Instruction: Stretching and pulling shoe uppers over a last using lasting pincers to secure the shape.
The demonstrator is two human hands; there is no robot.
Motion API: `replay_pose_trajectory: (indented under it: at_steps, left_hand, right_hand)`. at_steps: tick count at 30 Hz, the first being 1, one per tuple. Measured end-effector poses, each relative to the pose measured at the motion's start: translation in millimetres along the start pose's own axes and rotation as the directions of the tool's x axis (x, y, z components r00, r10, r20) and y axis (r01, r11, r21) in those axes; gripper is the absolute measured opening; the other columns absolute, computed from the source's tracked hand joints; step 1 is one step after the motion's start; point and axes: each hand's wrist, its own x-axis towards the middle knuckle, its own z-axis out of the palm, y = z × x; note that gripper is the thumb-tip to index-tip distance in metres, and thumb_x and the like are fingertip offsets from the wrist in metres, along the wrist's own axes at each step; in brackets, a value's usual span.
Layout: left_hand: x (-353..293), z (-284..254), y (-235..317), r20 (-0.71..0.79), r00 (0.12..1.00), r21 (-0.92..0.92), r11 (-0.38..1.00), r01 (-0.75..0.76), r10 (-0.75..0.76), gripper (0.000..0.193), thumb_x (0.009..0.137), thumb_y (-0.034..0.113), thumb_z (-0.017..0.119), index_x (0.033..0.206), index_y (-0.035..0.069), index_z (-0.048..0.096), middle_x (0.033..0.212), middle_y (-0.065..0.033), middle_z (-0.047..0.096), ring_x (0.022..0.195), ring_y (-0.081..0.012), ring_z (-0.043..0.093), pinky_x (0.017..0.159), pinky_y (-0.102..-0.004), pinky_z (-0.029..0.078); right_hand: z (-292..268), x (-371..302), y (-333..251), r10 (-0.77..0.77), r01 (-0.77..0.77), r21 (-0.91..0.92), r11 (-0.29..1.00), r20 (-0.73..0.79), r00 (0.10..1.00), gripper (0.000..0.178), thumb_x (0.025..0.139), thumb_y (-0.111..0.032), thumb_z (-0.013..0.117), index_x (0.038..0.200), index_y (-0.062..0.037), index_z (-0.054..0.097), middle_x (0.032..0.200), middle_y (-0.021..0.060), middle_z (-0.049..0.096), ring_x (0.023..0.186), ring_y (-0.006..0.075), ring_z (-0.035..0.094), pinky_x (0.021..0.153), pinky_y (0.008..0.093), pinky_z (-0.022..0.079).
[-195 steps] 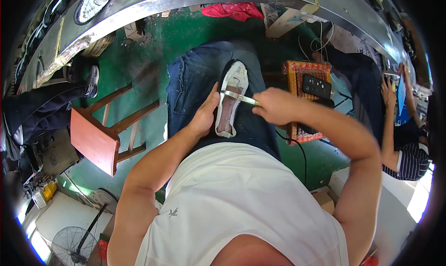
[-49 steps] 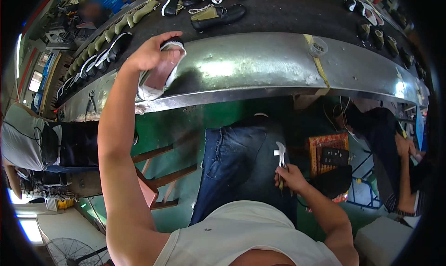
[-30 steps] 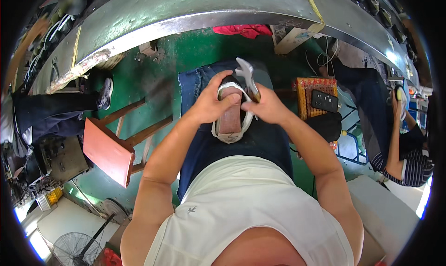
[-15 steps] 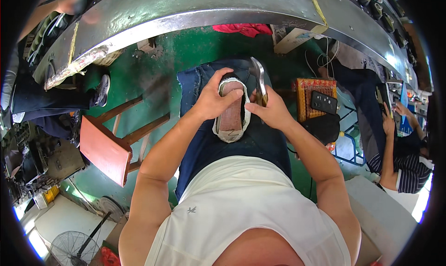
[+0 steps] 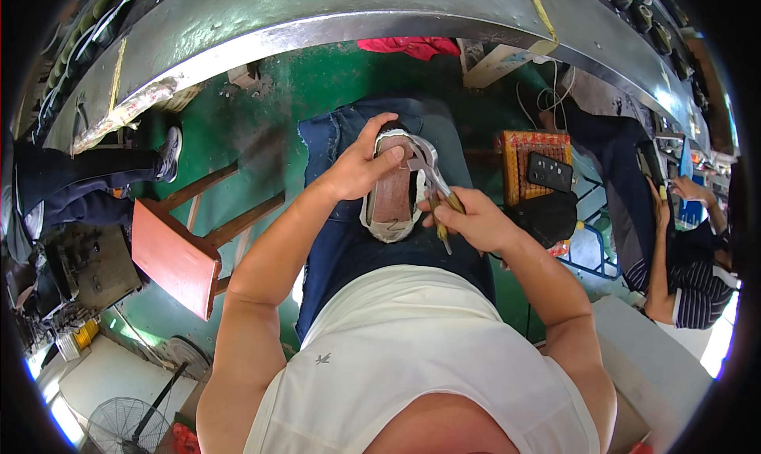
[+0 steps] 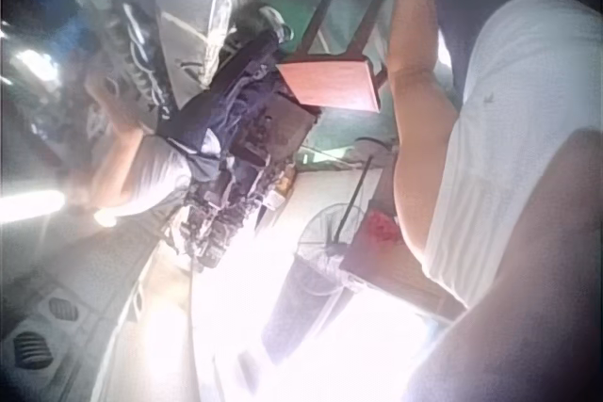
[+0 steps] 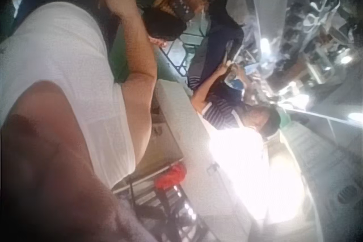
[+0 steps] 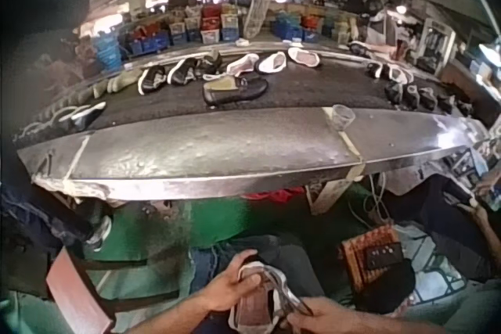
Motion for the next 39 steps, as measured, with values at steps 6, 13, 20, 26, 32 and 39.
replay_pose_trajectory:
  at_steps: [6, 13, 20, 26, 32, 39]
  left_hand:
    - [0.4, 1.2, -3.1, -0.019, 1.0, 0.161, 0.987, -0.022, 0.025, 0.06, 0.107, 0.032, 0.052, 0.154, 0.009, 0.024, 0.129, -0.0123, 0.06, 0.12, -0.0187, 0.053, 0.106, -0.0339, 0.04]
    - [5.7, 5.7, -5.6, -0.126, 0.992, 0.334, 0.942, 0.011, 0.033, 0.065, 0.105, 0.046, 0.046, 0.151, 0.002, 0.034, 0.138, -0.0237, 0.052, 0.132, -0.0335, 0.05, 0.113, -0.0388, 0.036]
    - [8.3, -4.7, -29.0, -0.267, 0.961, 0.136, 0.99, -0.04, 0.075, 0.046, 0.104, 0.024, 0.051, 0.146, 0.007, 0.043, 0.133, -0.019, 0.057, 0.124, -0.0284, 0.056, 0.106, -0.0364, 0.042]
    - [-4.3, 1.6, -12.7, -0.253, 0.967, 0.023, 0.999, 0.034, -0.028, 0.05, 0.099, 0.01, 0.052, 0.148, 0.007, 0.041, 0.138, -0.0163, 0.056, 0.129, -0.0268, 0.054, 0.109, -0.0369, 0.04]
    - [-56.3, 48.9, 33.4, -0.049, 0.937, 0.382, 0.873, -0.304, 0.347, 0.09, 0.083, 0.0, 0.068, 0.157, -0.001, 0.017, 0.159, -0.0253, 0.03, 0.148, -0.0368, 0.033, 0.12, -0.041, 0.026]
    - [-91.3, 75.9, 40.3, 0.163, 0.882, 0.504, 0.731, -0.46, 0.443, 0.099, 0.083, -0.003, 0.067, 0.158, -0.003, 0.002, 0.157, -0.0372, 0.014, 0.145, -0.0547, 0.023, 0.121, -0.0493, 0.024]
  right_hand:
    - [-9.3, 3.7, -40.2, 0.225, -0.245, 0.276, 0.929, 0.105, 0.969, 0.025, 0.101, -0.018, 0.057, 0.117, 0.0003, 0.061, 0.112, 0.0119, 0.07, 0.097, 0.0187, 0.069, 0.083, 0.0323, 0.054]
    - [-44.0, 20.5, -69.2, 0.375, -0.411, 0.124, 0.903, 0.235, 0.897, 0.024, 0.101, -0.024, 0.059, 0.105, -0.0004, 0.061, 0.093, 0.0083, 0.068, 0.08, 0.0181, 0.068, 0.066, 0.0333, 0.057]
    - [-8.2, 62.4, 4.6, -0.223, 0.142, -0.551, 0.822, -0.082, 0.971, 0.033, 0.099, -0.028, 0.06, 0.094, 0.0041, 0.061, 0.072, 0.0179, 0.065, 0.068, 0.0334, 0.065, 0.065, 0.042, 0.051]
    - [-17.6, 23.7, -16.9, -0.171, 0.165, -0.483, 0.86, 0.032, 0.985, 0.026, 0.098, -0.024, 0.061, 0.099, 0.0022, 0.064, 0.081, 0.0164, 0.068, 0.076, 0.0283, 0.068, 0.072, 0.0375, 0.051]
    - [13.1, 21.0, -15.0, -0.526, 0.452, -0.283, 0.846, -0.298, 0.797, 0.029, 0.102, -0.024, 0.059, 0.118, 0.0007, 0.059, 0.103, 0.013, 0.069, 0.093, 0.0172, 0.066, 0.084, 0.0324, 0.051]
    - [38.2, -4.5, 0.2, -0.631, 0.615, -0.146, 0.775, -0.253, 0.734, 0.032, 0.105, -0.029, 0.054, 0.117, 0.0004, 0.051, 0.119, 0.0152, 0.065, 0.103, 0.0206, 0.063, 0.093, 0.0346, 0.049]
